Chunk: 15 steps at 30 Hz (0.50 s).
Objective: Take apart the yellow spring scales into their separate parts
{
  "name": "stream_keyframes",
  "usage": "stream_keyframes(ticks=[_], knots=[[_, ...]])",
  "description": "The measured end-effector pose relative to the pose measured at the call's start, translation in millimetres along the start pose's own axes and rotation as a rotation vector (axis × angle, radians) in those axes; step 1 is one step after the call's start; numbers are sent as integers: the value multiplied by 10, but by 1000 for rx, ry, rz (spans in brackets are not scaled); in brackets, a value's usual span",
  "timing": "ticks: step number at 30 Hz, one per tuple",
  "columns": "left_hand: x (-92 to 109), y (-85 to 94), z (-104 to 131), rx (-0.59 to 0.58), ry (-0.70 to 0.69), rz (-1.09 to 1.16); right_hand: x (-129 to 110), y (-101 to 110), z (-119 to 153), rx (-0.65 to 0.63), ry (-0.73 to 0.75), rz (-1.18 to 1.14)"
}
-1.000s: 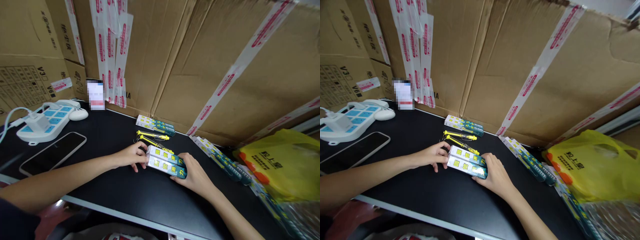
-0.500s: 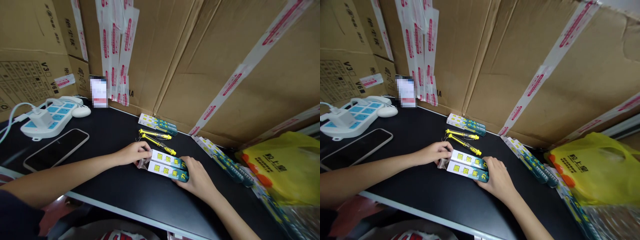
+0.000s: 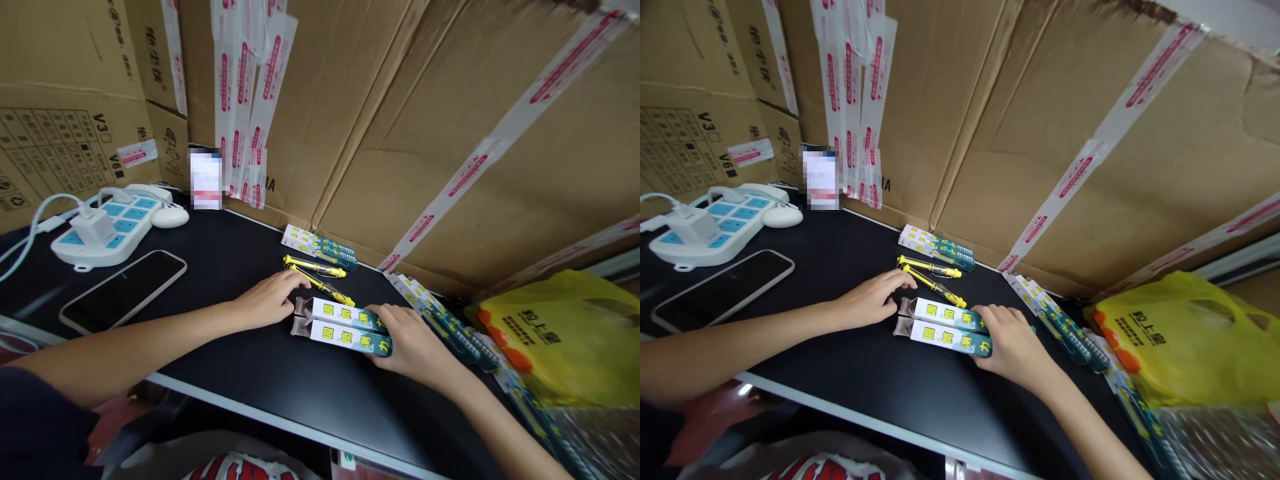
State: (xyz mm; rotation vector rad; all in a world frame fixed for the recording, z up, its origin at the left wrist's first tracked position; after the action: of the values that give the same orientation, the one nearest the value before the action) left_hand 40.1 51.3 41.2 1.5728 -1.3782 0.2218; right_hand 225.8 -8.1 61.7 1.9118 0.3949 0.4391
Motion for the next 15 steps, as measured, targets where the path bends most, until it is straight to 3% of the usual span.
stream_keyframes(ticks=[3,7,12,15], knots=[[73,25,38,44,-25,-69,-55,264,-206,-28,127,162],[-18,-136,93,-33,128,155,-265,474,-779,-57,250,283],[-255,-180,39,16,282,360,-10,324,-1752,122,42,187],[-306,-214,29,-54,317,384,266,283,-2060,250,-63,173]])
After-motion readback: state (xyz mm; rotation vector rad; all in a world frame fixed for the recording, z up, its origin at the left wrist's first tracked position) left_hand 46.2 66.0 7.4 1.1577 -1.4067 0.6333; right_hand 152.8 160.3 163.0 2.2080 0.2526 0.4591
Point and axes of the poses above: each hand's wrist, its own z-axis away from the middle knuckle, its own y-axis out of the back of the hand, x = y × z, the point moved 9 cm from there along -z, towards the middle knuckle, and after that the axes turned 14 degrees about x, right-handed, at the moved point
